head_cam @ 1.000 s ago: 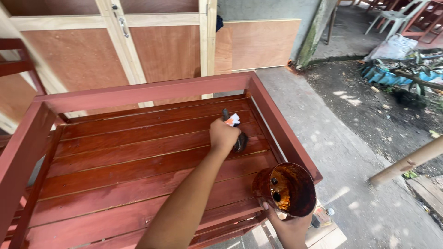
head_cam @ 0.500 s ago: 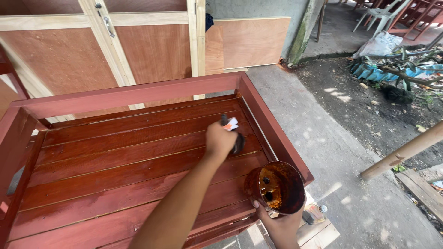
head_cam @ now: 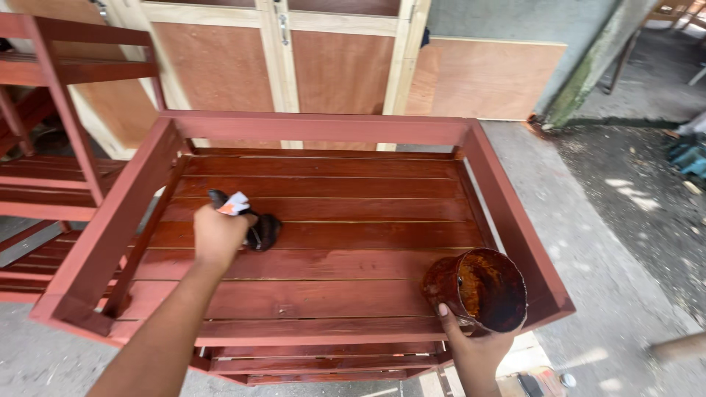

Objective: The person applies a reddish-brown stain or varnish to the slatted top of a red-painted wooden furniture frame, using a brush dipped into a can of stain held in the other hand. They brush across the boards, reload the brush from the can, and briefly open a small bottle before resuming coating the surface.

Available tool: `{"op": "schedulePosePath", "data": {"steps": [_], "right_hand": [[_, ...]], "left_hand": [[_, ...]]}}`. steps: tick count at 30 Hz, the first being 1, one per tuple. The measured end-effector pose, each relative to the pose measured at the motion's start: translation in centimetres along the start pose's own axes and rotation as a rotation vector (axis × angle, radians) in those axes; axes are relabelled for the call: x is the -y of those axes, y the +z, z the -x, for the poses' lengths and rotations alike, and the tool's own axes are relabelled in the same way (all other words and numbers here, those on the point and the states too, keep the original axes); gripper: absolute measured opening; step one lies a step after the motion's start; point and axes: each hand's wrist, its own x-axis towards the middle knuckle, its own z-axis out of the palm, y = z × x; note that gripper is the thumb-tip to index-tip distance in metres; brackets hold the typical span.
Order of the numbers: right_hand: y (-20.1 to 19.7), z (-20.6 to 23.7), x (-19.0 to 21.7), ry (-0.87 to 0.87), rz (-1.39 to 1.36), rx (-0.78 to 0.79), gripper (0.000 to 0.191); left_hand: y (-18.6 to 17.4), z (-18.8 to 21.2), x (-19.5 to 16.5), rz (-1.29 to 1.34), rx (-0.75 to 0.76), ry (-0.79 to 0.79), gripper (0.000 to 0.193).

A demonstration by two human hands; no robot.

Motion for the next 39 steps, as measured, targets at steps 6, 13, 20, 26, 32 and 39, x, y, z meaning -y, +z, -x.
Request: {"op": "schedulePosePath", "data": {"steps": [6,13,20,26,32,39], "right_hand": [[-0.8,0.3,0.6,-0.041,0.025,0.019,0.095],[-2.2,0.5,0.0,-0.108,0.054,-0.025,0.095],[-4.2,1.4,0.0,-0.088,0.078,-0.056,0.096],[-6.2,2.6,-0.3,-0.084,-0.030,-0.099,0.092],[-7.2,3.4,-0.2,-0.032,0.038,-0.042,0.093],[-7.3,4.2,-0.3,0.018,0.015,-0.085,0.097]], "left_hand": [[-9.0,-3.4,1.2,-0.400,-0.228,0.021,0.031],[-5.9,-2.9,0.8,0.213,0.039,-0.042,0.019],[8.1,1.6,-4.0,0.293,0.339,0.009,0.020],[19.7,6.0,-7.8,0.385,0.495,0.024,0.026],[27.9,9.2,-11.3,0.498,0.620,-0.020,0.023],[33.1,12.5,-14.1,0.645,0.577,-0.156,0.023]]}}
